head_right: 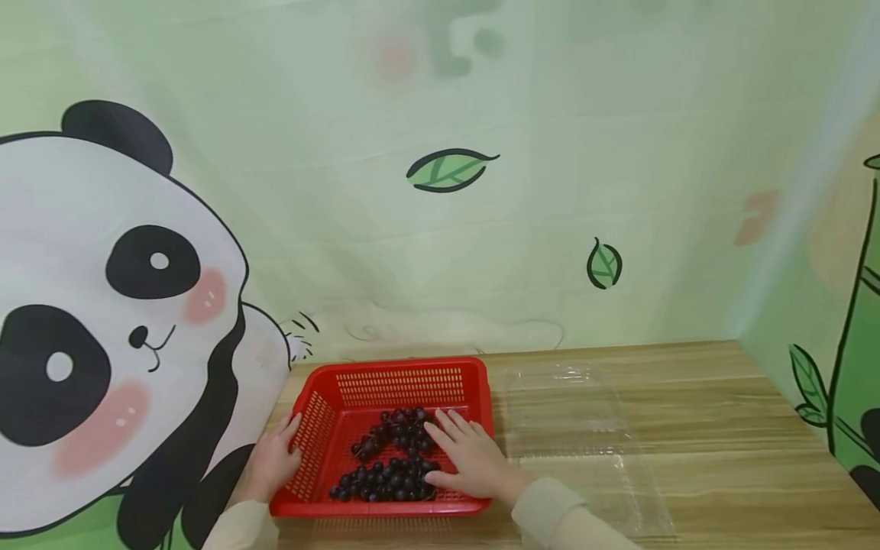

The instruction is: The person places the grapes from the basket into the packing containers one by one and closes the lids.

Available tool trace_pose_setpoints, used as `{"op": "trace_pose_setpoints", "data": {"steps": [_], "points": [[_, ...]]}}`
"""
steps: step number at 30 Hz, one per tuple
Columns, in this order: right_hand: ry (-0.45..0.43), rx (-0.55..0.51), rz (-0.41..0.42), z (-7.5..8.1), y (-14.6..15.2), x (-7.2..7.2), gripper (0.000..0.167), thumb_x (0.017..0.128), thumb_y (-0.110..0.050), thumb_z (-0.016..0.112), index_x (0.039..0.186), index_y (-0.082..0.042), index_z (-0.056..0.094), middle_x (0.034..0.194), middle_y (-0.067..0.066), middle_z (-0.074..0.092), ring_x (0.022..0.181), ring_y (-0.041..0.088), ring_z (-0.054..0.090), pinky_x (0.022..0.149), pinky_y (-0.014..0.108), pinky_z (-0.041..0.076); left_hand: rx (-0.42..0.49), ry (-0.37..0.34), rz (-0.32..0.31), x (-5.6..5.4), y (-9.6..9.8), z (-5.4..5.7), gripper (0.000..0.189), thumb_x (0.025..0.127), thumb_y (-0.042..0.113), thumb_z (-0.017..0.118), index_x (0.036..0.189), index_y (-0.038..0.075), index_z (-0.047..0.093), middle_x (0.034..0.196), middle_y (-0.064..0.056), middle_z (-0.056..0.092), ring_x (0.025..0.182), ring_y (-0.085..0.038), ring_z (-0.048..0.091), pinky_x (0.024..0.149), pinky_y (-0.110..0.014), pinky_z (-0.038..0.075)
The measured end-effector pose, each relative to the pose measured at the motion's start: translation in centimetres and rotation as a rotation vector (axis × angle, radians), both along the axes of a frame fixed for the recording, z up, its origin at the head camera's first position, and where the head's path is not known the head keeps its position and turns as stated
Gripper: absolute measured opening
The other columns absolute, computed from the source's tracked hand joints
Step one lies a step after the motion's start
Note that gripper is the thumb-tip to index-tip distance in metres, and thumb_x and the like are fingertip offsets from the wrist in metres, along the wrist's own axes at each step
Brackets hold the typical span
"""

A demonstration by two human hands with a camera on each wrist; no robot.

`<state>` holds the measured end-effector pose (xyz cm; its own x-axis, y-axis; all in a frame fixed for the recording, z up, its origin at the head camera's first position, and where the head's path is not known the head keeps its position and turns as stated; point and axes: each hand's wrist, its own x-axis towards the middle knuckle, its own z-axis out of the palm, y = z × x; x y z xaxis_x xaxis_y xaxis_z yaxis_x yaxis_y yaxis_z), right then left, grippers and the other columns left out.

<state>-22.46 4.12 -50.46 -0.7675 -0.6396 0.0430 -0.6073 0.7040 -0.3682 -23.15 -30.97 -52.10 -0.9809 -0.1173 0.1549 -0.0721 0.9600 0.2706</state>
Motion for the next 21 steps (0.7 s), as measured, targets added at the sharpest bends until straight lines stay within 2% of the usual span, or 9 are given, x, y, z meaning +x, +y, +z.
{"op": "trace_pose_setpoints", "data": {"steps": [5,11,21], "points": [[0.0,-0.069,0.009,0.0,-1.1,-0.2,0.076,0.081,-0.063,0.04,0.141,-0.02,0.023,0.148,0.006,0.019,0.134,0.03,0.02,0.1,0.057,0.026,-0.007,-0.007,0.005,0.1,0.1,0.1,0.059,0.076,0.01,0.057,0.132,0.008,0.04,0.139,-0.016,0.035,0.1,-0.034,0.05,0.083,-0.051,0.041],[-0.035,-0.091,0.011,0.1,-2.1,-0.4,0.077,0.08,-0.063,0.04,0.141,-0.019,0.024,0.147,0.007,0.021,0.133,0.029,0.022,0.099,0.056,0.027,-0.01,-0.012,0.011,0.1,0.2,0.2,0.059,0.076,0.011,0.058,0.132,0.008,0.041,0.139,-0.016,0.036,0.097,-0.033,0.05,0.082,-0.051,0.042],[-0.156,-0.108,-0.023,-0.9,-3.9,-0.9,0.074,0.081,-0.053,0.05,0.141,-0.019,0.024,0.146,0.009,0.023,0.133,0.032,0.022,0.099,0.06,0.025,-0.014,-0.006,0.017,0.1,0.1,0.2,0.059,0.076,0.012,0.059,0.132,0.009,0.041,0.138,-0.016,0.037,0.096,-0.033,0.051,0.083,-0.05,0.042]]}}
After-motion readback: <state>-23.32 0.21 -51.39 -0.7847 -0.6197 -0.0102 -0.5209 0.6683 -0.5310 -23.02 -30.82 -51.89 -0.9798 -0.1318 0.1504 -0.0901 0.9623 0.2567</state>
